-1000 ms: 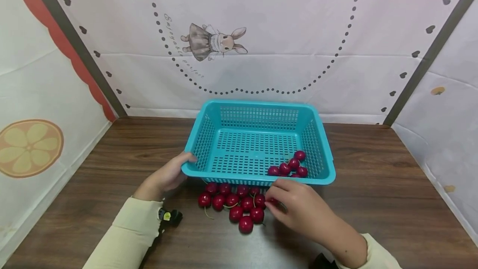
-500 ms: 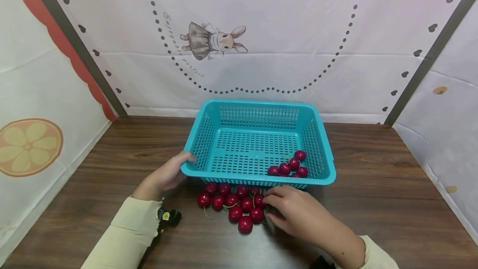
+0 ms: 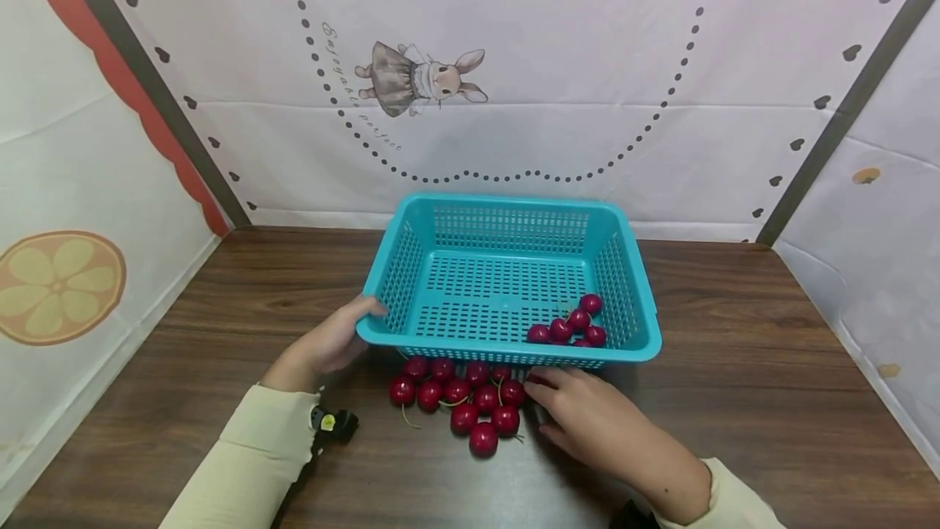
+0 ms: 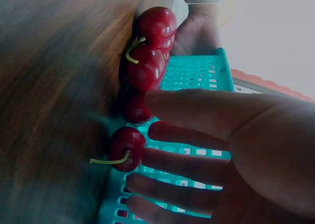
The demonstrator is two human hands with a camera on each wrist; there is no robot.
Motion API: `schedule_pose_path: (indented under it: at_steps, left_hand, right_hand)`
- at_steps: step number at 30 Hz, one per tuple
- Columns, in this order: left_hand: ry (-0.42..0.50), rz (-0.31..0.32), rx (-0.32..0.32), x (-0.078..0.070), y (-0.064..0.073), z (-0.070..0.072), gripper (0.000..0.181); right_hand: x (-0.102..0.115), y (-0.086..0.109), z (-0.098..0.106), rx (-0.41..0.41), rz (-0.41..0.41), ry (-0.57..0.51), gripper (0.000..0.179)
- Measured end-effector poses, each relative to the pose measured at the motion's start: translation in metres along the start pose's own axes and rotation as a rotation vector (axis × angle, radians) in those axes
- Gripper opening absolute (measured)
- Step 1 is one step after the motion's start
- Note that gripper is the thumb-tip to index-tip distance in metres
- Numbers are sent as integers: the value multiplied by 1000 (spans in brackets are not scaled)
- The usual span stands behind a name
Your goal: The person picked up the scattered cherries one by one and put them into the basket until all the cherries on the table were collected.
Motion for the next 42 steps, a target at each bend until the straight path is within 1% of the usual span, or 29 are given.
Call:
schedule_pose_path:
  at_steps: [9,20,24,28,35,42]
  left_hand:
    - [-9,10,-12,0,0,0,75]
    - [-2,16,-13,1,-1,1,74]
    - [0,16,-10,1,0,1,74]
    - [-6,12,-9,0,0,1,74]
    - [-11,12,-7,0,0,1,73]
    - [-11,14,-7,0,0,1,73]
  right_hand:
    - [-1,-2,-1,38,-11,-34,36]
    - [-2,-3,-3,19,-22,-61,27]
    - [-1,-3,-2,-1,-11,-51,23]
    - [-1,-4,-3,-1,-6,-44,21]
    - [-4,-3,-5,39,-29,-104,25]
    - [-5,-3,-7,66,-45,-130,28]
Point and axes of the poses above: each hand's wrist, its own y-axis away from the middle knuckle, its own z-axis out of the back of the hand, x = y × z, the point moved 6 cm from there along -y, towards the middle knuckle, and after that the axes turned 7 degrees about -x, right-handed, at the moved point
